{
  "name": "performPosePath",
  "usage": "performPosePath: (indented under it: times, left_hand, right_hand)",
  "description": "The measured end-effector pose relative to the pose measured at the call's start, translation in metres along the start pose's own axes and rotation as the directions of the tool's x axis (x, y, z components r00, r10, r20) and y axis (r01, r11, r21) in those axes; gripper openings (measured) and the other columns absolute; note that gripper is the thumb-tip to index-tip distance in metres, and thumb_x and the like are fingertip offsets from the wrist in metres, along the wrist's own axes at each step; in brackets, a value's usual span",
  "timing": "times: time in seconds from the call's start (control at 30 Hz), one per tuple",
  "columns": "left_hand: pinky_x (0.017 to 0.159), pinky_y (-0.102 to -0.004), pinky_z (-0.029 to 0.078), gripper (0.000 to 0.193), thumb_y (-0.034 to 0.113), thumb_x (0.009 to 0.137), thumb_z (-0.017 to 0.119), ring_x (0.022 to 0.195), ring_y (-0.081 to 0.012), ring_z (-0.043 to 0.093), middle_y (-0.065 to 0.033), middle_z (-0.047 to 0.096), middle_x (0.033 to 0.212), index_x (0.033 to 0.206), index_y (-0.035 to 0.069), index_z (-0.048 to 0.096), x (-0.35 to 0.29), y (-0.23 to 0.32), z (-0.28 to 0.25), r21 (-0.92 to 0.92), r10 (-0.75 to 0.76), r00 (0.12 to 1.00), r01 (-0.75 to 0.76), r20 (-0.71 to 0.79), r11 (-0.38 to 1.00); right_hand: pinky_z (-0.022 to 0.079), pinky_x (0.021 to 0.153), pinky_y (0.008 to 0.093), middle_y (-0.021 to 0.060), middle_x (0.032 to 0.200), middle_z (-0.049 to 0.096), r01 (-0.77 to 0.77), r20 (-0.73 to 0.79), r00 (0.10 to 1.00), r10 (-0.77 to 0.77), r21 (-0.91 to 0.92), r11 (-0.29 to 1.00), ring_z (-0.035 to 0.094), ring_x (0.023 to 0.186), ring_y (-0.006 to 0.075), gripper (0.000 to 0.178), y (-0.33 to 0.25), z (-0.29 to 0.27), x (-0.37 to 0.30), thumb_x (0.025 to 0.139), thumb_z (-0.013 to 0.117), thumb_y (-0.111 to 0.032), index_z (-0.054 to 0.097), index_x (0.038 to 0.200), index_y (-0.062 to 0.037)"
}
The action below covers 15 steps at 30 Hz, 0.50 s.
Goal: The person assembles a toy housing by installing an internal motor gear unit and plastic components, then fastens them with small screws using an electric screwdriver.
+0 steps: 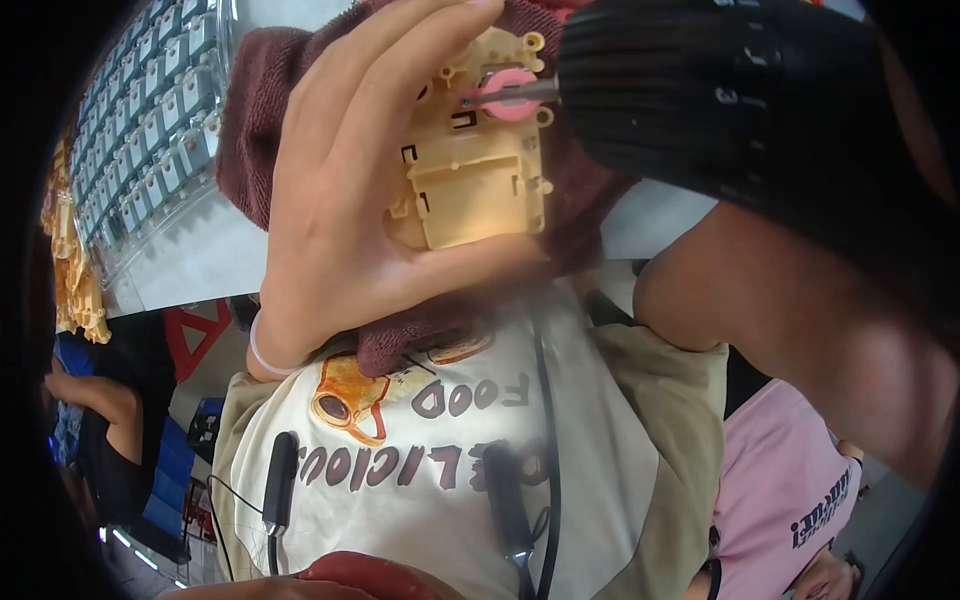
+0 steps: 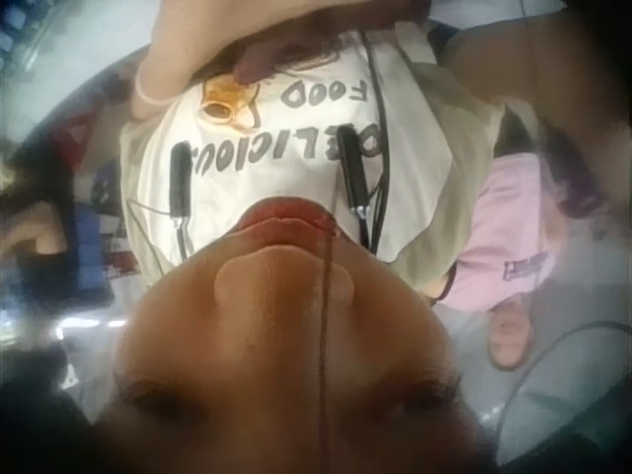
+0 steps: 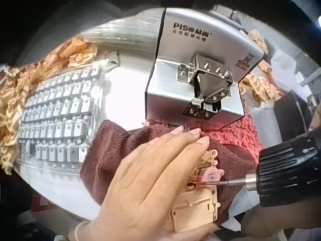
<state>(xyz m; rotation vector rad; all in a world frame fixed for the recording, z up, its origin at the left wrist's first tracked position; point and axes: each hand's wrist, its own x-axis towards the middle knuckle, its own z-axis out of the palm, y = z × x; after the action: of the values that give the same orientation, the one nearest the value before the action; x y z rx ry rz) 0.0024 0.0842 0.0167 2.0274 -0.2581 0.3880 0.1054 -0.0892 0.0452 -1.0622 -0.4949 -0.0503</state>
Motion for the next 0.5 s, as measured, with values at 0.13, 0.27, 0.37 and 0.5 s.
performPosePath:
  times: [0.13,0.27,0.37,0.5]
  left_hand:
    - [0.093,-0.0373,0.045,0.056,0.017,0.072,0.075,0.107,-0.0293,0.058,-0.0157,0.056,0.122,0.123,0.003,0.054,-0.002,-0.008,0.004,-0.019,-0.017,1.0,0.018,0.02,1.0]
    - [0.093,-0.0379,0.045,0.058,0.018,0.071,0.076,0.108,-0.03,0.058,-0.0157,0.056,0.122,0.123,0.003,0.054,-0.008,-0.009,0.003,-0.033,-0.022,1.0,0.022,0.016,0.999]
    - [0.094,-0.0383,0.044,0.059,0.018,0.071,0.076,0.108,-0.0304,0.058,-0.0158,0.056,0.122,0.123,0.003,0.054,-0.009,-0.01,0.006,-0.034,-0.02,1.0,0.021,0.01,0.999]
    - [0.094,-0.0388,0.044,0.06,0.019,0.07,0.076,0.108,-0.0311,0.057,-0.0159,0.055,0.122,0.123,0.003,0.054,-0.013,-0.014,0.011,-0.03,-0.025,1.0,0.026,0.004,0.999]
  right_hand:
    - [0.036,0.059,0.0283,0.0006,0.069,0.045,-0.019,-0.005,1.0,0.019,-0.036,0.999,0.044,0.059,0.0122,0.018,0.006,0.002,-0.004,0.074,0.056,-0.021,0.048,0.08,-0.006]
    - [0.036,0.059,0.0284,0.0004,0.069,0.045,-0.024,0.014,1.0,0.025,-0.07,0.997,0.044,0.059,0.0121,0.017,0.005,0.002,-0.004,0.074,0.056,-0.022,0.048,0.078,-0.0066]
    - [0.036,0.059,0.0285,0.0003,0.069,0.045,-0.021,0.032,0.999,0.024,-0.089,0.996,0.044,0.059,0.0121,0.017,0.003,0.005,-0.005,0.074,0.055,-0.022,0.049,0.077,-0.007]
    - [0.036,0.059,0.0287,0.0001,0.069,0.045,-0.022,0.056,0.998,0.028,-0.105,0.994,0.043,0.059,0.0121,0.016,0.006,0.013,-0.011,0.073,0.055,-0.023,0.049,0.076,-0.0076]
